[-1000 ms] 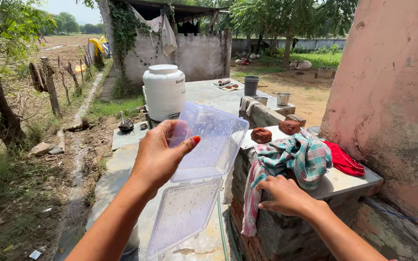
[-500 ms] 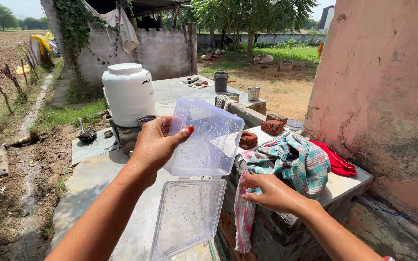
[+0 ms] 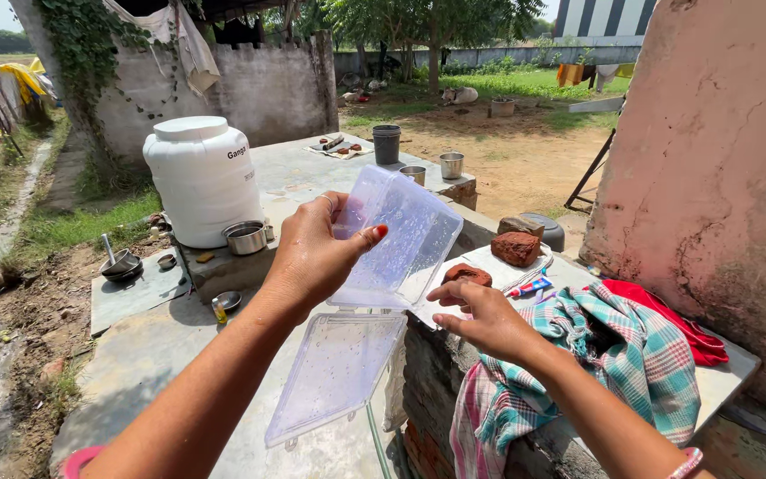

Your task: The person pours a white powder from a plastic bag into a small container, seals it with a yellow lid, and places it on a shelf. They then rinse a clear plastic container under a tap and wipe it dry with a red cloth outdoors.

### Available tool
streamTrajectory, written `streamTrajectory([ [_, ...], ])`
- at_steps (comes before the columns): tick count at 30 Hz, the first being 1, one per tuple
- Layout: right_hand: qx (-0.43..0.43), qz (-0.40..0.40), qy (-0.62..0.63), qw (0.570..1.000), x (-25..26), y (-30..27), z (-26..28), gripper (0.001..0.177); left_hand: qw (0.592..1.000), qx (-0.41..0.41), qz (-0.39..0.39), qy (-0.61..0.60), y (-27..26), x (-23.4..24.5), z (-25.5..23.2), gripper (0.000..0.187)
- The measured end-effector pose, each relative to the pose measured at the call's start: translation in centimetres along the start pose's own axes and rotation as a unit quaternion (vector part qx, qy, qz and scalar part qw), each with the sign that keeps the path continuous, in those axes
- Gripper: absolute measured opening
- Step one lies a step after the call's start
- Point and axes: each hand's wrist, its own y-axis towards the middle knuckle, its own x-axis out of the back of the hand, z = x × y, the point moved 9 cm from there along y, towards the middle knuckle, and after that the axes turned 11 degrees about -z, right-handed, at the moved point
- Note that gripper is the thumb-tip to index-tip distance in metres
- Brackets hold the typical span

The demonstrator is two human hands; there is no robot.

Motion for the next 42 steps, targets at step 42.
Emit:
streamTrajectory([
  [42,-0.308,-0.22,-0.28,0.882,27.7,-1.6,-34.1,0.033,0.965,-0.05,0.224,-0.129,14.2,-36.1,5.0,0.064],
])
